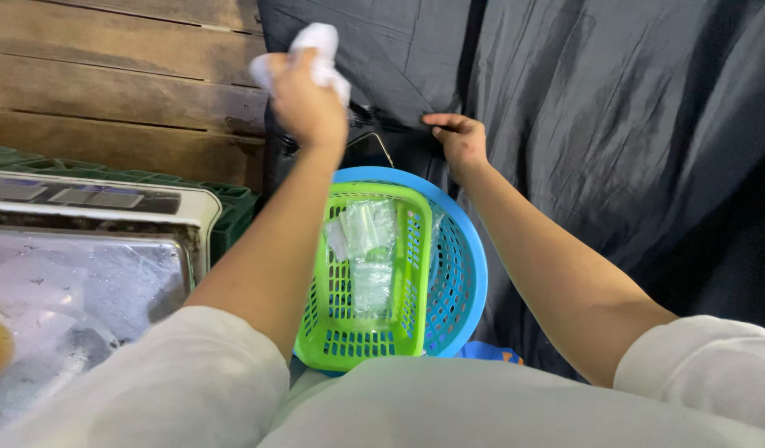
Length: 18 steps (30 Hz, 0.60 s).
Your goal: The person pours a yellow liquid from a measuring cup into a small plastic bag placed on a digital scale. They then retrieve a red pitcher, pour a red liquid from a large black jug into it, and return to the table. The person wipes the table with a white cloth and pours more yellow liquid into another plastic bag.
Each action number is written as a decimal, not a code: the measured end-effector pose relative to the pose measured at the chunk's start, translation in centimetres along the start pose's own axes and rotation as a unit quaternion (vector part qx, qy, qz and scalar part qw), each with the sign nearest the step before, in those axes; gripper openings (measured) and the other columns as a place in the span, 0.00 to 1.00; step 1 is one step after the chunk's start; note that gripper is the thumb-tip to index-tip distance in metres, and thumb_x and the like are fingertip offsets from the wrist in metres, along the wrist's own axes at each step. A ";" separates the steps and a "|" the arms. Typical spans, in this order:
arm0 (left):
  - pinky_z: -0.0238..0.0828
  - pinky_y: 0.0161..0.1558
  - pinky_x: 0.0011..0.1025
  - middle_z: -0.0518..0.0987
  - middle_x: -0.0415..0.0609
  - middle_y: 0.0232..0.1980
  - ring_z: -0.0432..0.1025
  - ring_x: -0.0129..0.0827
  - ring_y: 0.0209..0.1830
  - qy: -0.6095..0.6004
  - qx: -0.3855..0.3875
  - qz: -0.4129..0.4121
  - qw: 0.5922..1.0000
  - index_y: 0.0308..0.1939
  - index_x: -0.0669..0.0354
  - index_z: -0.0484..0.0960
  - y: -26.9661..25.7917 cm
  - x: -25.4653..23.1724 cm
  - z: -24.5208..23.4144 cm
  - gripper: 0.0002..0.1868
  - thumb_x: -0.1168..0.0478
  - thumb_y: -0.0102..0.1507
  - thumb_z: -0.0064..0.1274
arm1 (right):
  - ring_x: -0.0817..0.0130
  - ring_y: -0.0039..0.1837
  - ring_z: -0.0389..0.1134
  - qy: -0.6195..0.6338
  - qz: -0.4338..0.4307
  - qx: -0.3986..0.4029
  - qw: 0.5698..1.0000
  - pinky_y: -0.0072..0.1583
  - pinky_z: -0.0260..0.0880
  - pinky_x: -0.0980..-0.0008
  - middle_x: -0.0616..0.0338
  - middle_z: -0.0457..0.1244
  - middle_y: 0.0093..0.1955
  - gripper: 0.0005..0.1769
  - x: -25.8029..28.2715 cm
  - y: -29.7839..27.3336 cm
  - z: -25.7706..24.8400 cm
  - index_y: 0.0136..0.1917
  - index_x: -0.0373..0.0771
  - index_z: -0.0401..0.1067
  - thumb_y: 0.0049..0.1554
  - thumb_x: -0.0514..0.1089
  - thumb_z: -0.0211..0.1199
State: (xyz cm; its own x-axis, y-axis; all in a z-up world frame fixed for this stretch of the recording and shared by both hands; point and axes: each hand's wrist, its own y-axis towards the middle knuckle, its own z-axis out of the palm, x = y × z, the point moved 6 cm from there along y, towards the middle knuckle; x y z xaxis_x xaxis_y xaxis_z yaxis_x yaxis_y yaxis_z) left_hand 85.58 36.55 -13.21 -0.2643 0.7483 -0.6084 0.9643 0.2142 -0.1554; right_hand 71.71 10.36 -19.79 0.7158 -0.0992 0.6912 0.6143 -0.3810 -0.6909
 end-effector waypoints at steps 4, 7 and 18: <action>0.69 0.56 0.44 0.72 0.51 0.58 0.71 0.51 0.59 0.012 0.184 0.159 0.970 0.47 0.45 0.84 -4.4 -3.4 7.6 0.09 0.59 0.63 0.59 | 0.77 0.47 0.67 0.043 0.006 0.030 0.999 0.52 0.68 0.79 0.61 0.70 0.47 0.18 0.5 0.3 1.3 0.55 0.37 0.80 0.55 0.25 0.59; 0.68 0.51 0.45 0.71 0.50 0.56 0.69 0.52 0.57 0.095 0.169 0.158 0.968 0.41 0.40 0.87 -4.5 -1.7 8.9 0.09 0.57 0.58 0.58 | 0.78 0.42 0.62 0.018 0.004 0.010 1.000 0.47 0.64 0.79 0.62 0.68 0.44 0.19 0.9 0.2 0.3 0.55 0.37 0.81 0.54 0.24 0.60; 0.75 0.52 0.44 0.72 0.57 0.56 0.76 0.53 0.52 0.088 -0.050 -0.363 0.926 0.49 0.48 0.81 -0.4 11.3 -1.5 0.14 0.62 0.59 0.59 | 0.80 0.37 0.59 -0.052 -0.001 -0.081 0.995 0.39 0.59 0.79 0.64 0.68 0.41 0.16 -0.2 -1.7 -4.3 0.50 0.36 0.82 0.53 0.24 0.61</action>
State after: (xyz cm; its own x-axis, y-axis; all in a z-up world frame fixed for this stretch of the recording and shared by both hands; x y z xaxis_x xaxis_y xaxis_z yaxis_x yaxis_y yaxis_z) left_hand 82.20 45.86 -18.86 -0.8496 0.4723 -0.2346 0.5272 0.7518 -0.3959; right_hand 69.15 7.10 -17.84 0.7504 -0.0063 0.6609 0.5601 -0.5249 -0.6409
